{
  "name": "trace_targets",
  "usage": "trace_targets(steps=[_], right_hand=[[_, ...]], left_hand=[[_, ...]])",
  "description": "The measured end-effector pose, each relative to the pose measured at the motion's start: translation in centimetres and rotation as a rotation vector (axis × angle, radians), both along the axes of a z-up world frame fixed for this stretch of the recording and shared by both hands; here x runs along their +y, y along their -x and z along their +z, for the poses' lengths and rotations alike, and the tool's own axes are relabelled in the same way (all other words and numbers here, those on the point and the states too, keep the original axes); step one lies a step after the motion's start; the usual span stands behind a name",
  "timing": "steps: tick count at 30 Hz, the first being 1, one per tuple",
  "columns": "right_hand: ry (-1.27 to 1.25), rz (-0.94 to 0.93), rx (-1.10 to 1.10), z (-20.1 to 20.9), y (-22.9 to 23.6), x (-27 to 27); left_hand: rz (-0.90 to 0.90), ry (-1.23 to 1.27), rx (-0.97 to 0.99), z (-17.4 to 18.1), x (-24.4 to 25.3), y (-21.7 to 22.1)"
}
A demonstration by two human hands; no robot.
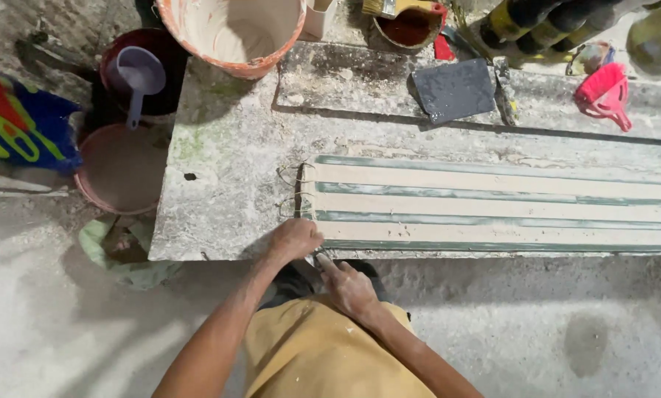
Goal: Smoothing and cleaning the grooves of a decorative plaster board using a small scraper and a knife.
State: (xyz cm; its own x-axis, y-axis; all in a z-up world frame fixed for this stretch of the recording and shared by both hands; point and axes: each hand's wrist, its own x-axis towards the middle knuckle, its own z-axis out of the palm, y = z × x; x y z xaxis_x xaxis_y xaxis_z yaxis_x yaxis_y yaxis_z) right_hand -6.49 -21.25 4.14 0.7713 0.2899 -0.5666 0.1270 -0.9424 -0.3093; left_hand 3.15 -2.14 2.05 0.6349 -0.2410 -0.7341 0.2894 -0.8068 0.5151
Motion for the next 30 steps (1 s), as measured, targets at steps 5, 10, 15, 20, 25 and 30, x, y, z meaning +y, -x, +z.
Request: trace_targets(steps=[5, 10, 15, 20, 25, 30], right_hand=[[0.024, -0.025, -0.027, -1.3, 0.2, 2.5], [0.009, -0.126, -0.015, -0.8, 1.0, 4.6], [0.041, -0.169, 0.065, -1.7, -0.2, 6.5], [0.056, -0.19, 0.178, 0.9, -0.5, 6.8], [0.064, -0.214, 0.134, -0.1, -1.4, 7.0], [0.052, -0.193, 0.057, -2.2, -0.1, 6.3]], left_hand=[[-0.215, -0.028, -0.181, -5.2, -3.0, -5.4], [-0.22, -0.08, -0.084, -6.6, -4.2, -7.4], [-0.223, -0.114, 0.045, -5.1, -4.4, -7.4], [-0.288, -0.143, 0.083, -2.7, -4.2, -9.0], [-0.231, -0.118, 0.083, -5.4, -4.4, -8.8], [-0.263, -0.126, 0.074, -2.0, -4.2, -8.8]])
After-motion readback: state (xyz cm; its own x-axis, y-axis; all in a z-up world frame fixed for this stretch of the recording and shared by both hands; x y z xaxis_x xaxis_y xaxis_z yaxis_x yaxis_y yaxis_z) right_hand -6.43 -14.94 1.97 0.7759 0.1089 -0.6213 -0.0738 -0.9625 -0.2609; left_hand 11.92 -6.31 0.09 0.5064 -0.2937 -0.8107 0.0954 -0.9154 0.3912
